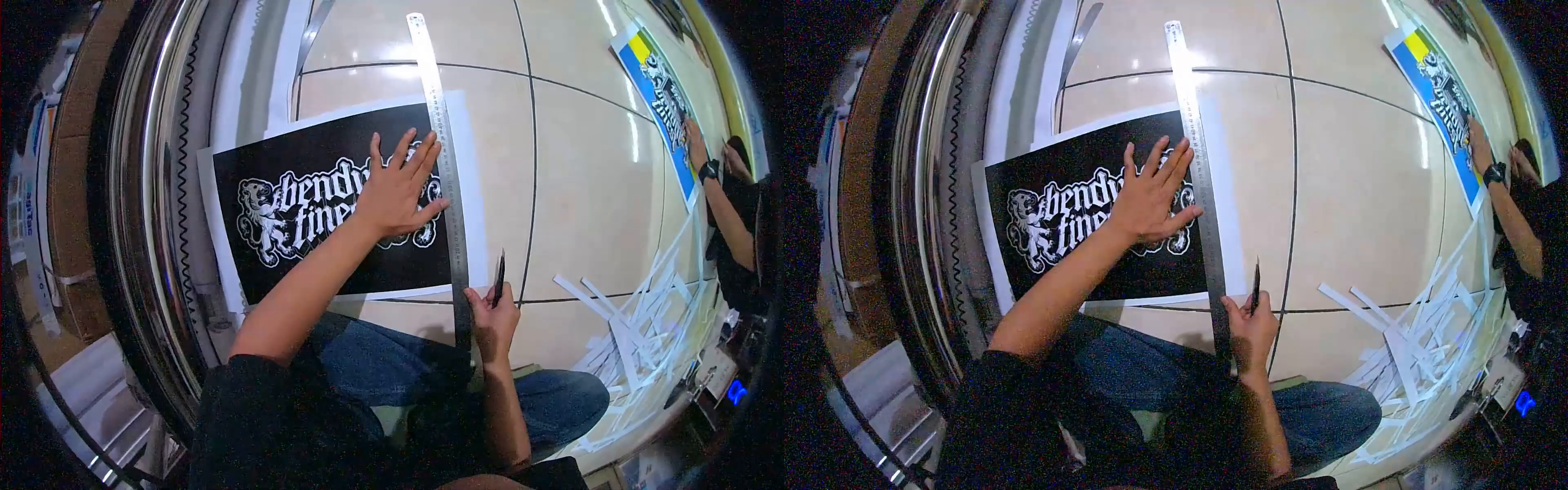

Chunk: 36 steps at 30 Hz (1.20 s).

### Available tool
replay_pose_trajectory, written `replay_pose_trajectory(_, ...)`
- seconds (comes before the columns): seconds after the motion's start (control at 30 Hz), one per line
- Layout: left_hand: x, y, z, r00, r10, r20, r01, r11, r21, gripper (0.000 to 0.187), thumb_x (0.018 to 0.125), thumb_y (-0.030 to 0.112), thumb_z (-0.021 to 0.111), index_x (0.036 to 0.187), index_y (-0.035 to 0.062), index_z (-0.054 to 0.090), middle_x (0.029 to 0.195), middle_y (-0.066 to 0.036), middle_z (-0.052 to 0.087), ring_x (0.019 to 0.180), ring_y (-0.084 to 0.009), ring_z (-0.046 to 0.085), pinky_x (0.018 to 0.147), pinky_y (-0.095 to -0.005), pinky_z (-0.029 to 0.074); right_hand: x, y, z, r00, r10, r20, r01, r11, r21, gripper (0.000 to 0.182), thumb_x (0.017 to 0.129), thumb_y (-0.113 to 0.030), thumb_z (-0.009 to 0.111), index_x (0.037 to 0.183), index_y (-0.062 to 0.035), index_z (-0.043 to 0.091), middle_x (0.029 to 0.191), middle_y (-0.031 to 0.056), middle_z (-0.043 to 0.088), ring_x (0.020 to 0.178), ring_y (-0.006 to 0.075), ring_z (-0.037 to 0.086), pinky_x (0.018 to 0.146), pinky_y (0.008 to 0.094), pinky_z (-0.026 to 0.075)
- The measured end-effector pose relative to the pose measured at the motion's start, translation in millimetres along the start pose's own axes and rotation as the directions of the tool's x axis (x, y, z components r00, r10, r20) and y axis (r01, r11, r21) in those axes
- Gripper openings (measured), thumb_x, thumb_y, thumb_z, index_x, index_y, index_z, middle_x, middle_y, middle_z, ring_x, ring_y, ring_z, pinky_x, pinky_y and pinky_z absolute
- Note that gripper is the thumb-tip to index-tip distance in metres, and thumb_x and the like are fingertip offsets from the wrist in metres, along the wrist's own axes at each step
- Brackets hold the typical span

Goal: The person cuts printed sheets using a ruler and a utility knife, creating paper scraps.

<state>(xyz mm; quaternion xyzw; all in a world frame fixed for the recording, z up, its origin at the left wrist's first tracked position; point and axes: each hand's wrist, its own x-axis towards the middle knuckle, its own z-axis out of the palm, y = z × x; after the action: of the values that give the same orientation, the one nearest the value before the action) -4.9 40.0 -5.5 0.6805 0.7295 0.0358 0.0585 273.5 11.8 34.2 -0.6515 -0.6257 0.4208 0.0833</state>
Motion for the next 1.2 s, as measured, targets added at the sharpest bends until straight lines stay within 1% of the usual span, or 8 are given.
replay_pose_trajectory(0.17,-2.1,-0.2,-2.2,1.000,0.006,-0.009,-0.006,1.000,-0.008,0.100,0.088,0.076,0.038,0.156,0.0040,0.023,0.165,-0.010,0.020,0.151,-0.0324,0.015,0.114,-0.0713,0.004,1.1,1.4,1.2,1.000,0.007,0.003,-0.006,0.996,-0.092,0.044,0.079,-0.028,0.085,0.080,-0.0033,0.049,0.059,0.0086,0.054,0.051,0.0211,0.050,0.054,0.0328,0.045)
replay_pose_trajectory(0.37,-2.7,-2.0,1.3,1.000,0.023,-0.007,-0.024,0.997,-0.071,0.134,0.064,0.095,0.049,0.156,0.0029,0.020,0.165,-0.013,0.017,0.151,-0.0355,0.014,0.111,-0.0755,0.003,-0.7,0.5,1.4,0.999,-0.006,-0.036,0.005,0.999,-0.041,0.044,0.079,-0.028,0.085,0.081,-0.0030,0.049,0.059,0.0099,0.053,0.052,0.0222,0.051,0.054,0.0350,0.045)
replay_pose_trajectory(0.43,-2.7,2.7,-3.0,0.999,0.046,0.019,-0.045,0.996,-0.073,0.142,0.057,0.098,0.050,0.157,0.0020,0.018,0.165,-0.014,0.015,0.151,-0.0369,0.012,0.110,-0.0769,0.002,-0.4,-3.7,-1.1,1.000,-0.005,-0.006,0.004,0.999,-0.048,0.041,0.080,-0.023,0.084,0.079,-0.0041,0.048,0.060,0.0071,0.052,0.055,0.0172,0.051,0.054,0.0336,0.044)
replay_pose_trajectory(0.53,6.5,12.2,-21.2,0.964,-0.032,0.266,0.021,0.999,0.041,0.162,0.043,0.100,0.057,0.156,-0.0033,0.006,0.166,-0.019,0.003,0.152,-0.0411,0.001,0.107,-0.0800,0.001,-0.7,-2.2,-2.2,1.000,-0.026,0.000,0.026,1.000,0.000,0.041,0.081,-0.025,0.083,0.081,-0.0032,0.048,0.062,0.0099,0.055,0.055,0.0220,0.055,0.055,0.0352,0.045)
replay_pose_trajectory(0.87,21.7,41.0,-48.8,0.872,-0.169,0.459,0.120,0.984,0.135,0.167,0.036,0.090,0.073,0.156,-0.0043,0.003,0.166,-0.018,0.000,0.152,-0.0404,0.000,0.105,-0.0814,0.016,-0.1,8.8,-0.8,0.996,-0.079,0.030,0.080,0.996,-0.048,0.040,0.082,-0.030,0.080,0.090,-0.0025,0.052,0.075,0.0177,0.066,0.074,0.0386,0.067,0.064,0.0474,0.051)
replay_pose_trajectory(1.03,28.4,53.9,-64.9,0.832,-0.213,0.512,0.111,0.969,0.221,0.167,0.040,0.088,0.075,0.155,-0.0062,0.001,0.165,-0.021,-0.003,0.153,-0.0384,-0.001,0.107,-0.0795,0.014,-1.1,15.2,5.0,0.983,-0.162,-0.080,0.164,0.986,0.021,0.042,0.078,-0.028,0.084,0.086,-0.0028,0.051,0.065,0.0149,0.062,0.064,0.0353,0.065,0.060,0.0447,0.050)
replay_pose_trajectory(1.13,33.2,55.3,-64.0,0.830,-0.211,0.516,0.090,0.964,0.249,0.167,0.039,0.088,0.075,0.154,-0.0091,0.003,0.165,-0.023,0.001,0.153,-0.0370,0.002,0.108,-0.0790,0.013,-4.1,4.5,-4.0,0.983,-0.177,-0.054,0.174,0.983,-0.051,0.038,0.084,-0.028,0.078,0.097,-0.0029,0.054,0.072,0.0175,0.064,0.068,0.0368,0.066,0.062,0.0459,0.051)
replay_pose_trajectory(1.2,33.6,55.4,-62.8,0.841,-0.215,0.496,0.097,0.963,0.252,0.166,0.037,0.086,0.077,0.154,-0.0094,0.006,0.164,-0.023,0.004,0.153,-0.0353,0.004,0.108,-0.0789,0.013,-7.5,-9.5,-14.3,0.996,-0.066,0.053,0.066,0.998,0.013,0.039,0.095,-0.028,0.062,0.124,-0.0042,0.050,0.100,0.0253,0.067,0.090,0.0451,0.066,0.077,0.0541,0.052)
